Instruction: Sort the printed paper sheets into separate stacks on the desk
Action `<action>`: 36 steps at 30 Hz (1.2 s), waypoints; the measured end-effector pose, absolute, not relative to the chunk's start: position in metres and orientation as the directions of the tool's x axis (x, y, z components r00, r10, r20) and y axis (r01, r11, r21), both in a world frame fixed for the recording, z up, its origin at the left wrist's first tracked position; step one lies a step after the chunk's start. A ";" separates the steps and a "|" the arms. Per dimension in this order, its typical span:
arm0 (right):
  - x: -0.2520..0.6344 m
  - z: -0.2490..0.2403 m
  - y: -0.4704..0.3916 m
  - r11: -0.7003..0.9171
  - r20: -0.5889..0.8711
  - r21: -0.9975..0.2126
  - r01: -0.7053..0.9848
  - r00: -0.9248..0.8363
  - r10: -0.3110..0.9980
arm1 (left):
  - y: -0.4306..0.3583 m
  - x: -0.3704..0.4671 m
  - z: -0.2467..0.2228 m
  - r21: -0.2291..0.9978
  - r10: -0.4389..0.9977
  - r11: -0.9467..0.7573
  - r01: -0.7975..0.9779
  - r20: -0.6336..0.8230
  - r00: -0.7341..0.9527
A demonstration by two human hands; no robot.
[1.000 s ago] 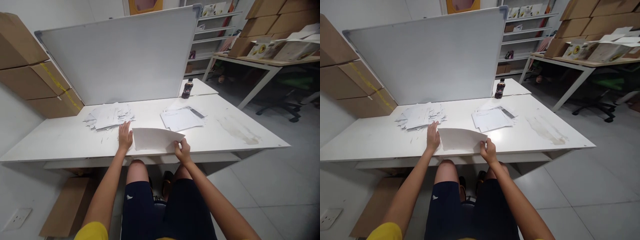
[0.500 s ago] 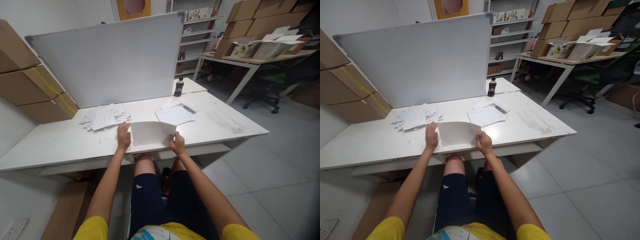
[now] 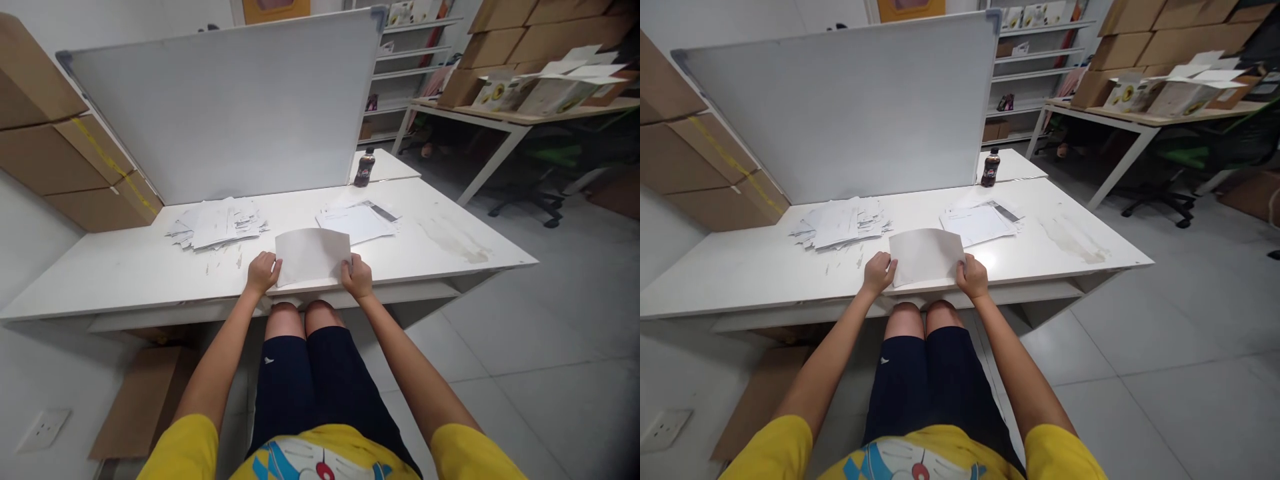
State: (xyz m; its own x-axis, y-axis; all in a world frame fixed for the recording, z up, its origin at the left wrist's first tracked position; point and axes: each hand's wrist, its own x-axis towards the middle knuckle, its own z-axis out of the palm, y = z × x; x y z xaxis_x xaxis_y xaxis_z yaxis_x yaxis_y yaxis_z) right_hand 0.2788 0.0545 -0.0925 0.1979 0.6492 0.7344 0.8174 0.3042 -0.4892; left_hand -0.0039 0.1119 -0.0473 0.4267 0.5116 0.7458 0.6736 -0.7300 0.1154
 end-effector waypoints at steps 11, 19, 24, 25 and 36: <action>0.285 -0.104 0.056 0.330 0.742 -0.518 0.789 0.222 0.633 | 0.102 -0.002 -0.042 0.140 0.524 -0.719 0.681 0.752 0.399; 0.290 -0.098 0.055 0.358 0.662 -0.656 0.664 0.279 0.696 | 0.104 0.003 -0.036 0.247 0.595 -0.753 0.610 0.651 0.471; 0.289 -0.086 0.041 0.433 0.581 -0.755 0.493 0.197 0.789 | 0.093 -0.002 -0.036 0.365 0.643 -0.726 0.582 0.660 0.389; 0.289 -0.083 0.037 0.431 0.556 -0.784 0.447 0.195 0.808 | 0.088 -0.004 -0.037 0.418 0.663 -0.709 0.569 0.669 0.335; 0.257 -0.083 -0.005 0.380 0.511 -0.821 0.427 0.251 0.822 | 0.043 -0.016 -0.072 0.830 0.943 -0.306 0.467 0.331 0.030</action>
